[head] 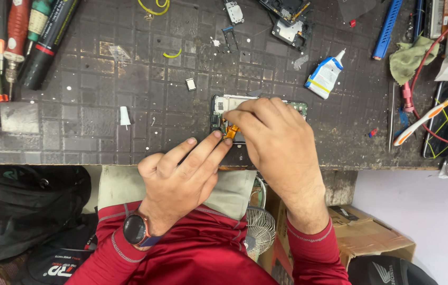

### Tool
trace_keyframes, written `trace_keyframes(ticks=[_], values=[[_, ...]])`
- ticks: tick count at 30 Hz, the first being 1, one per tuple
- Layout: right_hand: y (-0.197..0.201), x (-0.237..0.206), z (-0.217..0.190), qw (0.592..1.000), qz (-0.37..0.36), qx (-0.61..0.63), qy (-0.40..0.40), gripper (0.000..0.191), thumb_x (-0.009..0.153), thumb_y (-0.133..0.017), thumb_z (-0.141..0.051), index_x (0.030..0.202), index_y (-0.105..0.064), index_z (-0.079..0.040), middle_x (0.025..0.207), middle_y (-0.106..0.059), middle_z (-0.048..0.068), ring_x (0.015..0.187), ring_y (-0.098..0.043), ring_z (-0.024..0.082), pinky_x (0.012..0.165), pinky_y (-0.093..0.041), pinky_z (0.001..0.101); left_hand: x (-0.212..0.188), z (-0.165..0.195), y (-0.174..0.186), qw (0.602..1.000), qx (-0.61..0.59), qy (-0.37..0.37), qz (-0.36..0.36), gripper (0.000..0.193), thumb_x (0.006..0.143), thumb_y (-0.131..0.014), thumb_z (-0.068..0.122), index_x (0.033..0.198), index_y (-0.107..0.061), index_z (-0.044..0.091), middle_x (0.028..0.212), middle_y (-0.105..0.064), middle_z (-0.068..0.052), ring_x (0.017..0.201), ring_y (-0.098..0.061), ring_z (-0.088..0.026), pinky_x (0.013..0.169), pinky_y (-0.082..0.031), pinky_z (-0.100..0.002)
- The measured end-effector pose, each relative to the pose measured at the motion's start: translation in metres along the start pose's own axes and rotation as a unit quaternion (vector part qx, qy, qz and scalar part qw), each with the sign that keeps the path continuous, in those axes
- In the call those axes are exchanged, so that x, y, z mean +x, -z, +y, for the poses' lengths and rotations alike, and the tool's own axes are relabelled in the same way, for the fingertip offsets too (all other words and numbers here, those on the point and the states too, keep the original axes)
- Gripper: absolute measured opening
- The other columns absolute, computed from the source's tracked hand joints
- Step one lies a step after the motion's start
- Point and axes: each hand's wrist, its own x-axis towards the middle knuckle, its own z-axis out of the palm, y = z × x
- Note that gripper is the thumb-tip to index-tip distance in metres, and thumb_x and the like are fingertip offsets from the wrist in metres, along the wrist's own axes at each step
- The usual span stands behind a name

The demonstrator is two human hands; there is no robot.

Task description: The person applies adhesive to an orange ribbon cable and places it onto a disassembled phone chassis. They then use tweezers to position the cable and attach a small circuit board to the chassis.

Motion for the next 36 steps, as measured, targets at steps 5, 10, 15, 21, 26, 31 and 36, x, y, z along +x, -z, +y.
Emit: trace_keyframes(ticks=[5, 10, 15, 21, 26, 31, 36], values=[[0.000, 0.001, 0.005, 0.999, -0.019, 0.003, 0.029, 0.027, 0.086, -0.069, -0.006, 0.111, -0.072, -0.013, 0.109, -0.066, 0.000, 0.100, -0.063, 0.023, 0.086, -0.050, 0.0380, 0.001, -0.001, 0.000, 1.000, 0.003, -0.002, 0.000, 0.040, 0.100, -0.067, 0.030, 0.140, -0.068, 0.032, 0.142, -0.060, 0.019, 0.122, -0.049, -0.007, 0.090, -0.033, -0.031], [0.005, 0.001, 0.011, 0.996, -0.034, 0.009, 0.083, 0.029, 0.086, -0.070, -0.008, 0.115, -0.071, -0.010, 0.112, -0.066, 0.002, 0.102, -0.062, 0.023, 0.088, -0.048, 0.0385, 0.002, 0.000, 0.001, 1.000, -0.005, -0.002, 0.002, 0.040, 0.100, -0.067, 0.030, 0.140, -0.069, 0.032, 0.142, -0.060, 0.018, 0.122, -0.049, -0.008, 0.091, -0.033, -0.031], [0.001, -0.001, 0.013, 0.994, -0.025, 0.003, 0.102, 0.032, 0.088, -0.070, -0.004, 0.119, -0.069, -0.008, 0.115, -0.064, 0.004, 0.104, -0.061, 0.025, 0.090, -0.046, 0.0391, 0.004, 0.001, 0.003, 1.000, -0.006, 0.008, -0.005, 0.039, 0.099, -0.067, 0.029, 0.138, -0.069, 0.032, 0.142, -0.061, 0.017, 0.121, -0.051, -0.009, 0.093, -0.033, -0.033], [-0.004, -0.006, 0.011, 0.997, -0.008, 0.024, 0.076, 0.034, 0.087, -0.069, -0.001, 0.120, -0.068, -0.009, 0.115, -0.063, 0.003, 0.107, -0.059, 0.025, 0.092, -0.045, 0.0402, 0.009, 0.004, 0.011, 0.997, -0.061, 0.043, -0.024, 0.040, 0.097, -0.070, 0.027, 0.137, -0.068, 0.022, 0.140, -0.062, 0.011, 0.118, -0.054, -0.013, 0.099, -0.033, -0.037], [-0.007, -0.011, 0.008, 0.998, -0.009, 0.021, 0.057, 0.037, 0.087, -0.068, 0.001, 0.123, -0.068, -0.009, 0.114, -0.062, 0.004, 0.107, -0.059, 0.026, 0.091, -0.044, 0.0406, 0.018, 0.004, 0.023, 0.986, -0.139, 0.082, -0.040, 0.046, 0.096, -0.073, 0.024, 0.139, -0.063, 0.013, 0.134, -0.063, 0.003, 0.114, -0.055, -0.018, 0.097, -0.037, -0.041], [-0.010, -0.017, 0.007, 0.998, 0.003, 0.045, 0.033, 0.042, 0.086, -0.067, 0.003, 0.127, -0.068, -0.008, 0.117, -0.062, 0.005, 0.110, -0.058, 0.027, 0.094, -0.044, 0.0415, 0.033, -0.006, 0.038, 0.988, -0.123, 0.046, -0.075, 0.049, 0.093, -0.073, 0.021, 0.140, -0.061, 0.015, 0.133, -0.060, -0.002, 0.116, -0.057, -0.023, 0.096, -0.042, -0.042], [-0.014, -0.019, 0.010, 0.995, 0.019, 0.100, 0.003, 0.047, 0.083, -0.063, 0.008, 0.126, -0.071, -0.009, 0.119, -0.063, 0.008, 0.108, -0.056, 0.030, 0.095, -0.043, 0.0430, 0.047, -0.020, 0.042, 0.988, -0.079, -0.038, -0.127, 0.054, 0.088, -0.074, 0.023, 0.140, -0.063, 0.017, 0.127, -0.061, -0.001, 0.110, -0.058, -0.022, 0.091, -0.043, -0.041]])
